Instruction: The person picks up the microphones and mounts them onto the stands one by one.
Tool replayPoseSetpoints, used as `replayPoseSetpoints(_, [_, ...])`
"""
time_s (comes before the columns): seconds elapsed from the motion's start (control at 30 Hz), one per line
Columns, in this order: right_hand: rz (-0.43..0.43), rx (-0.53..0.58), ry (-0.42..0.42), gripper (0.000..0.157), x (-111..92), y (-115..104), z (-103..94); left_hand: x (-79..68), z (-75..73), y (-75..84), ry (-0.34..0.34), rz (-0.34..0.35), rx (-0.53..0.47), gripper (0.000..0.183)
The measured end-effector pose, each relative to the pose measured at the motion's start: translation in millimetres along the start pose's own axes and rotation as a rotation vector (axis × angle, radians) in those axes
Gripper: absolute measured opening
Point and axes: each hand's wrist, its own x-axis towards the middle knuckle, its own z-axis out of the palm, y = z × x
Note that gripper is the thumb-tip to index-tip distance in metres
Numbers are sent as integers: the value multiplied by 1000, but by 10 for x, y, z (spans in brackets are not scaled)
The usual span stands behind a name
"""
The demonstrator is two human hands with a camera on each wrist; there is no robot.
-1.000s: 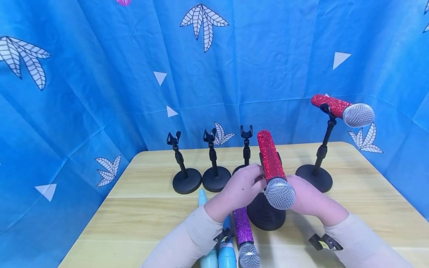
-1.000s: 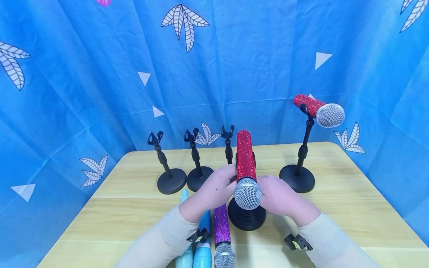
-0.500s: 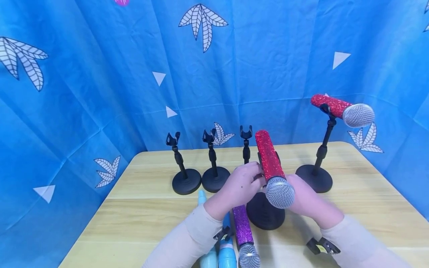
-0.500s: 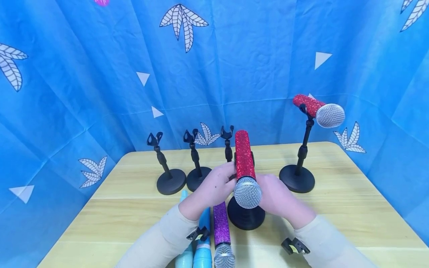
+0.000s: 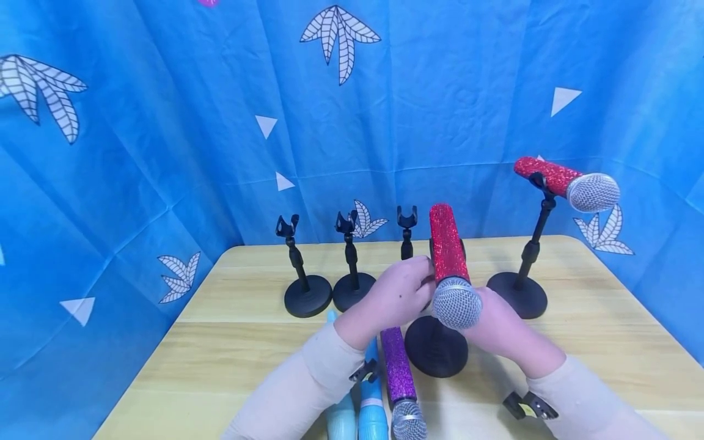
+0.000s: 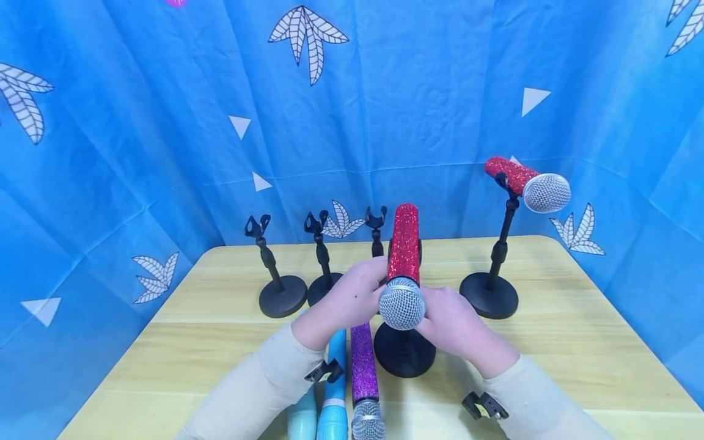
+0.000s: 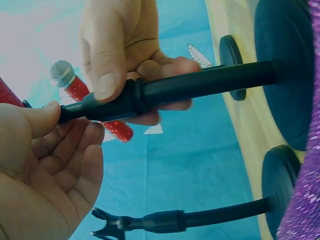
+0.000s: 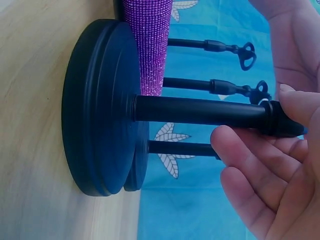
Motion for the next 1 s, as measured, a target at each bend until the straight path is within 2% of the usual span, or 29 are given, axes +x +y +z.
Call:
replayPoseSetpoints(0.1, [-9, 35, 16, 49, -5, -3, 14, 35, -59, 42, 15, 6, 2, 21])
replayPoseSetpoints(0.2, [-60, 21, 48, 64, 2, 17, 25, 69, -123, 87, 35, 17, 5, 23])
replayPoseSetpoints(0.3, [-90, -14, 61, 62, 14, 37, 33, 96, -178, 123, 41, 10, 1, 23])
replayPoseSetpoints(0.5, [-83, -70, 110, 51, 19, 15, 66, 119, -225, 159, 42, -15, -9, 19])
replayPoseSetpoints(0.6, [-48, -99, 140, 57, 9, -1, 72, 114, -230, 163, 44, -13, -16, 18])
replayPoseSetpoints(0.73, [-39, -10, 137, 60, -13, -17, 20, 105, -230, 169, 54, -8, -21, 18])
replayPoseSetpoints(0.83, [-130, 80, 114, 47, -9, -24, -12, 102, -229, 173, 58, -8, -29, 19])
replayPoseSetpoints(0.9, [-187, 96, 124, 39, 5, -23, -6, 106, -230, 174, 56, -8, -27, 19])
replayPoseSetpoints(0.97, [-200, 91, 145, 42, 21, -19, 15, 111, -237, 181, 50, -8, -24, 19])
replayPoseSetpoints(1.0, [-180, 91, 154, 50, 31, -20, 30, 115, -241, 184, 47, -9, -20, 19])
